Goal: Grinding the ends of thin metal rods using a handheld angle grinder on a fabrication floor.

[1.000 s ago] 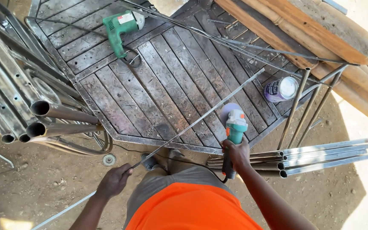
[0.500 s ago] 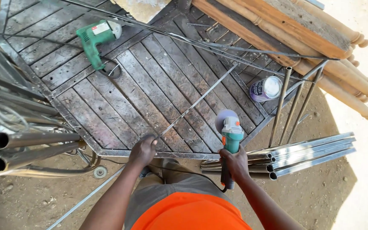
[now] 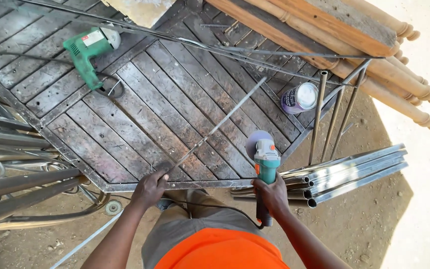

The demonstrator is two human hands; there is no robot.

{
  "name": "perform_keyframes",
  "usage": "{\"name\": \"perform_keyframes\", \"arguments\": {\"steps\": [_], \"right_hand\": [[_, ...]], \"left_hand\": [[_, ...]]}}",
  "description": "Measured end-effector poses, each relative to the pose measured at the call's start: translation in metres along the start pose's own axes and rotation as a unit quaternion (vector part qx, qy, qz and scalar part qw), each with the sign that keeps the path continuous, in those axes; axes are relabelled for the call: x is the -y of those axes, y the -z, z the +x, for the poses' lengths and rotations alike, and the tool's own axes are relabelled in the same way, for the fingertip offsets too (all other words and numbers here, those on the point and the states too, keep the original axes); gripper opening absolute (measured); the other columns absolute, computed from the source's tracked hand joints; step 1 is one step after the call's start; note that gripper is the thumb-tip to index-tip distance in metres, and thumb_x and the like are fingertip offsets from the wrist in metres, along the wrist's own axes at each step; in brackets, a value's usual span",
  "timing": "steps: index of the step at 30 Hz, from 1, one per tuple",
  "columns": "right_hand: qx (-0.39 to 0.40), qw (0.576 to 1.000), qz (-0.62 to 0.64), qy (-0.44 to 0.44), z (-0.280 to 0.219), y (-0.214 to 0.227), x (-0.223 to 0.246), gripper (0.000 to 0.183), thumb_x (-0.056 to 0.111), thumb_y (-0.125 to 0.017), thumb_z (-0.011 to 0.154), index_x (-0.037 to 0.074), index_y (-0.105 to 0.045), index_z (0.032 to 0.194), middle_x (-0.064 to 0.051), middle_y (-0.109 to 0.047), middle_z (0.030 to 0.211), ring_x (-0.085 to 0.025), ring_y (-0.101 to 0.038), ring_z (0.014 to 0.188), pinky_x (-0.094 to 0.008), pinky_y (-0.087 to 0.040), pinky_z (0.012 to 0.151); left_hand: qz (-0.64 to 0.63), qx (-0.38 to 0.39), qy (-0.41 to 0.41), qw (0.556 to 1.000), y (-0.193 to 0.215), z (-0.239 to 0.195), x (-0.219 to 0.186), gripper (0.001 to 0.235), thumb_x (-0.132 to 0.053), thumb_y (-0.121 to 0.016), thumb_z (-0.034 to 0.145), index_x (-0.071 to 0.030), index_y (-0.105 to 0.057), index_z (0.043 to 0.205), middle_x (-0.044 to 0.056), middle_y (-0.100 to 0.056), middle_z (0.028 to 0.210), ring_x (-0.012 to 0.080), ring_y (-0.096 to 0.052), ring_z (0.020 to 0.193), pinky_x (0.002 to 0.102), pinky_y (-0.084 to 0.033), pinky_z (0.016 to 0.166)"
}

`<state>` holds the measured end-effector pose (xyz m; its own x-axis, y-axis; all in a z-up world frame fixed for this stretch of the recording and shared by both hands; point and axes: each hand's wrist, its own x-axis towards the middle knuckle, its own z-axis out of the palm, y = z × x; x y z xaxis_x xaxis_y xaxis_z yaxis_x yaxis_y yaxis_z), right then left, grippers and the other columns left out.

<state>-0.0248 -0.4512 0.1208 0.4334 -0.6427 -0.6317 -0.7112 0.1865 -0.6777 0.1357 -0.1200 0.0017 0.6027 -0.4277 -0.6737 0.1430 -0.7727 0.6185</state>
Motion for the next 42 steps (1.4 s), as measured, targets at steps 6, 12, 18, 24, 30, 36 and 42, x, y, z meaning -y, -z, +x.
{"name": "perform_keyframes", "arguments": {"steps": [6, 12, 18, 24, 30, 36, 42], "right_hand": [[-0.012, 1.0, 0.014, 0.014, 0.001, -0.004, -0.001, 0.038, 0.011, -0.083, 0.073, 0.001, -0.06, 0.102, -0.019, -0.066, 0.069, -0.031, -0.07, 0.059, -0.043, -0.058, 0.057], [-0.031, 0.999, 0.034, 0.016, 0.001, -0.007, 0.001, 0.042, 0.012, -0.084, 0.073, 0.0, -0.059, 0.104, -0.02, -0.066, 0.074, -0.032, -0.072, 0.065, -0.044, -0.061, 0.061], [-0.048, 0.998, 0.031, 0.033, -0.01, -0.013, 0.011, 0.042, 0.011, -0.088, 0.069, -0.002, -0.06, 0.098, -0.019, -0.066, 0.07, -0.029, -0.072, 0.06, -0.042, -0.062, 0.059], [-0.046, 0.997, -0.031, 0.062, -0.013, -0.01, 0.01, 0.036, 0.012, -0.086, 0.07, -0.003, -0.064, 0.094, -0.021, -0.066, 0.067, -0.029, -0.068, 0.058, -0.045, -0.057, 0.057], [0.016, 0.999, -0.023, 0.032, -0.009, -0.026, 0.009, 0.043, 0.01, -0.088, 0.072, -0.003, -0.06, 0.101, -0.021, -0.066, 0.074, -0.032, -0.07, 0.062, -0.046, -0.061, 0.06], [0.051, 0.997, -0.044, 0.045, -0.017, -0.051, 0.022, 0.042, 0.005, -0.085, 0.072, -0.007, -0.058, 0.101, -0.022, -0.064, 0.073, -0.033, -0.068, 0.06, -0.047, -0.059, 0.06], [0.057, 0.996, -0.048, 0.049, -0.052, -0.086, 0.03, 0.041, 0.004, -0.084, 0.071, -0.007, -0.058, 0.101, -0.021, -0.063, 0.074, -0.032, -0.067, 0.059, -0.046, -0.059, 0.059]], "left_hand": [[0.073, 0.004, -0.014, 0.997, -0.01, 0.01, 0.019, 0.044, -0.045, -0.045, 0.103, -0.017, -0.069, 0.127, 0.021, -0.075, 0.115, 0.0437, -0.069, 0.113, 0.056, -0.058, 0.097], [0.104, -0.042, -0.076, 0.991, -0.051, 0.055, -0.009, 0.035, -0.037, -0.054, 0.101, -0.016, -0.073, 0.12, 0.016, -0.074, 0.107, 0.0394, -0.072, 0.106, 0.052, -0.061, 0.089], [0.337, -0.168, -0.095, 0.921, -0.086, 0.091, -0.051, 0.024, -0.028, -0.06, 0.09, -0.01, -0.075, 0.097, 0.012, -0.066, 0.09, 0.0347, -0.07, 0.086, 0.048, -0.056, 0.071], [0.405, -0.259, -0.133, 0.867, -0.098, 0.097, -0.054, 0.027, -0.025, -0.061, 0.087, -0.011, -0.066, 0.109, 0.01, -0.072, 0.088, 0.0278, -0.073, 0.084, 0.039, -0.058, 0.068], [0.331, -0.239, -0.138, 0.902, -0.057, 0.02, -0.055, 0.04, -0.037, -0.059, 0.097, -0.007, -0.06, 0.122, 0.013, -0.059, 0.107, 0.0327, -0.065, 0.097, 0.043, -0.052, 0.085], [0.303, -0.576, -0.125, 0.749, -0.059, -0.03, 0.102, 0.027, -0.034, -0.061, 0.098, -0.012, -0.065, 0.113, 0.013, -0.059, 0.094, 0.0325, -0.065, 0.076, 0.045, -0.051, 0.066], [0.229, -0.566, 0.098, 0.786, -0.027, -0.111, 0.229, 0.014, -0.032, -0.063, 0.093, -0.019, -0.065, 0.097, 0.003, -0.06, 0.093, 0.0293, -0.067, 0.088, 0.043, -0.054, 0.076]]}}
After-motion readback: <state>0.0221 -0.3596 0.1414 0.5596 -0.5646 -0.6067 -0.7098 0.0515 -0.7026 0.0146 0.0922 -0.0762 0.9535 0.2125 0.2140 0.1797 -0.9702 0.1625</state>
